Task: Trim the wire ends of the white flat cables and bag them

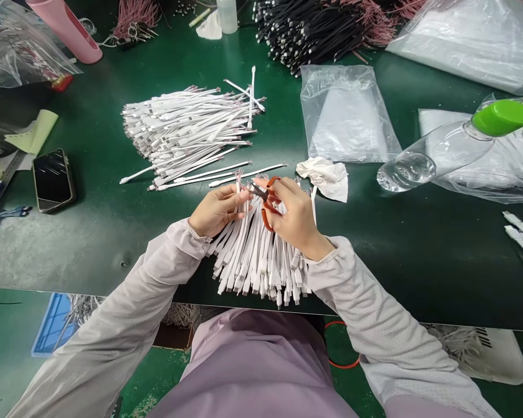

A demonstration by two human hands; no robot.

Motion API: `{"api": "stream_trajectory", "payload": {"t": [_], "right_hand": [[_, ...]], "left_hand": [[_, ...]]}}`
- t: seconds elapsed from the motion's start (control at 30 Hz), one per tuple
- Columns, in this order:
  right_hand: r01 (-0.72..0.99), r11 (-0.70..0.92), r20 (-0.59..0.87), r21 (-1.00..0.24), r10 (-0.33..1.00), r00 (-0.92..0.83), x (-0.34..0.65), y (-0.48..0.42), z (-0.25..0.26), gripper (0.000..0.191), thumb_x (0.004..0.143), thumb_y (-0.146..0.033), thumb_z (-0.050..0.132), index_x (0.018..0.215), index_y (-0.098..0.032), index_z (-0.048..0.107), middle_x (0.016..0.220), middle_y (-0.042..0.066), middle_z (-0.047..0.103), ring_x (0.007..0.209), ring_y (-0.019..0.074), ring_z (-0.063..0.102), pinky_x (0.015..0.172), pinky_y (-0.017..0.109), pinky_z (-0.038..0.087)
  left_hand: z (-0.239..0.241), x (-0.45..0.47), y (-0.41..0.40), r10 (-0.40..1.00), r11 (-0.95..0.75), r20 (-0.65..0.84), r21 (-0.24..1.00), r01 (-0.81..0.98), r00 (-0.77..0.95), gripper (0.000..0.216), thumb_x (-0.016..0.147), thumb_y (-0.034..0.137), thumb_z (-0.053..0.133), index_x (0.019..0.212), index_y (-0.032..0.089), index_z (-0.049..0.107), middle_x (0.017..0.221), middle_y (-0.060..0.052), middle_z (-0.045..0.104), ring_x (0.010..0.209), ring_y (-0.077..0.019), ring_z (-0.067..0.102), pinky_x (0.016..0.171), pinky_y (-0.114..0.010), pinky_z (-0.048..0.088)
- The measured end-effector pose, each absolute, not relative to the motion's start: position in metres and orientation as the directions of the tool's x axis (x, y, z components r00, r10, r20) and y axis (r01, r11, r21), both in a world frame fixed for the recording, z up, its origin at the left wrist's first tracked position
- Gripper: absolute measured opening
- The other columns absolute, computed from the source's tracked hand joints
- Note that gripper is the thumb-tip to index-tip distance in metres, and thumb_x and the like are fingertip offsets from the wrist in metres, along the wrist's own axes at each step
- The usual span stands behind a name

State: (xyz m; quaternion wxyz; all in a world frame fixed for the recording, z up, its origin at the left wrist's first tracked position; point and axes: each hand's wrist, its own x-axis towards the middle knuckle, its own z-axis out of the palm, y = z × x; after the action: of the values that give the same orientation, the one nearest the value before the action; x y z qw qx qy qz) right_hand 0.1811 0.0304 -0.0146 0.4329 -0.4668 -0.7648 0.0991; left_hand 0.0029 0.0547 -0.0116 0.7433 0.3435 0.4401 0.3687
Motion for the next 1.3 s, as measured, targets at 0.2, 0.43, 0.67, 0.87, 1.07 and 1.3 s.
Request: {"api": "stream_trajectory", "payload": {"t": [0.2, 0.43, 0.67, 0.87, 1.07, 1.3], "right_hand": [[0.601, 0.483, 0.489, -0.637, 0.856, -0.168, 0.1834, 0.0327, -0.0135, 0.016, 0.085, -0.023, 0.054, 0.091, -0.020, 0.068, 0.073, 0.002, 0.056, 0.069, 0.0187, 0.056, 0.067, 0.032, 0.047], [0.597, 0.463, 0.461, -0.654, 0.871, -0.170, 0.1830, 0.0332, -0.0144, 0.012, 0.084, -0.024, 0.055, 0.089, -0.020, 0.066, 0.073, 0.002, 0.055, 0.068, 0.0188, 0.055, 0.067, 0.032, 0.045], [0.648, 0.473, 0.503, -0.597, 0.850, -0.158, 0.1836, 0.0328, -0.0141, 0.013, 0.084, -0.024, 0.053, 0.078, -0.021, 0.064, 0.072, 0.004, 0.058, 0.065, 0.0193, 0.054, 0.064, 0.032, 0.044], [0.643, 0.486, 0.500, -0.592, 0.847, -0.179, 0.1823, 0.0324, -0.0120, 0.015, 0.085, -0.025, 0.053, 0.087, -0.021, 0.067, 0.073, 0.004, 0.059, 0.065, 0.0192, 0.054, 0.064, 0.032, 0.045], [0.671, 0.469, 0.529, -0.575, 0.838, -0.133, 0.1835, 0.0333, -0.0140, 0.015, 0.085, -0.024, 0.052, 0.076, -0.021, 0.064, 0.068, 0.003, 0.056, 0.064, 0.0190, 0.052, 0.062, 0.032, 0.042], [0.647, 0.470, 0.536, -0.600, 0.837, -0.111, 0.1851, 0.0328, -0.0148, 0.015, 0.084, -0.024, 0.053, 0.083, -0.021, 0.067, 0.072, 0.003, 0.058, 0.066, 0.0195, 0.055, 0.066, 0.033, 0.045]], "left_hand": [[-0.0135, 0.0053, 0.0528, 0.859, 0.444, -0.356, 0.876, -0.189, 0.367, 0.023, 0.064, 0.024, 0.084, 0.071, 0.010, 0.066, 0.068, 0.000, 0.060, 0.061, -0.0050, 0.054, 0.058, -0.018, 0.044], [-0.0152, 0.0068, 0.0523, 0.871, 0.426, -0.366, 0.895, -0.131, 0.329, 0.030, 0.062, 0.035, 0.084, 0.078, 0.013, 0.070, 0.079, -0.003, 0.063, 0.058, -0.0048, 0.047, 0.045, -0.016, 0.036], [-0.0198, 0.0058, 0.0531, 0.883, 0.401, -0.346, 0.907, -0.125, 0.318, 0.030, 0.064, 0.037, 0.082, 0.076, 0.013, 0.069, 0.078, -0.003, 0.063, 0.059, -0.0054, 0.048, 0.045, -0.016, 0.038], [-0.0184, 0.0068, 0.0522, 0.884, 0.389, -0.337, 0.915, -0.109, 0.324, 0.026, 0.066, 0.034, 0.081, 0.074, 0.013, 0.066, 0.073, -0.002, 0.061, 0.061, -0.0075, 0.052, 0.044, -0.017, 0.038], [-0.0186, 0.0076, 0.0512, 0.899, 0.360, -0.304, 0.923, -0.134, 0.316, 0.023, 0.068, 0.032, 0.079, 0.076, 0.014, 0.067, 0.071, 0.001, 0.055, 0.057, -0.0050, 0.044, 0.042, -0.016, 0.035], [-0.0189, 0.0066, 0.0521, 0.894, 0.389, -0.316, 0.900, -0.196, 0.318, 0.027, 0.061, 0.028, 0.083, 0.072, 0.014, 0.064, 0.070, 0.003, 0.055, 0.062, -0.0058, 0.049, 0.056, -0.019, 0.044]]}}
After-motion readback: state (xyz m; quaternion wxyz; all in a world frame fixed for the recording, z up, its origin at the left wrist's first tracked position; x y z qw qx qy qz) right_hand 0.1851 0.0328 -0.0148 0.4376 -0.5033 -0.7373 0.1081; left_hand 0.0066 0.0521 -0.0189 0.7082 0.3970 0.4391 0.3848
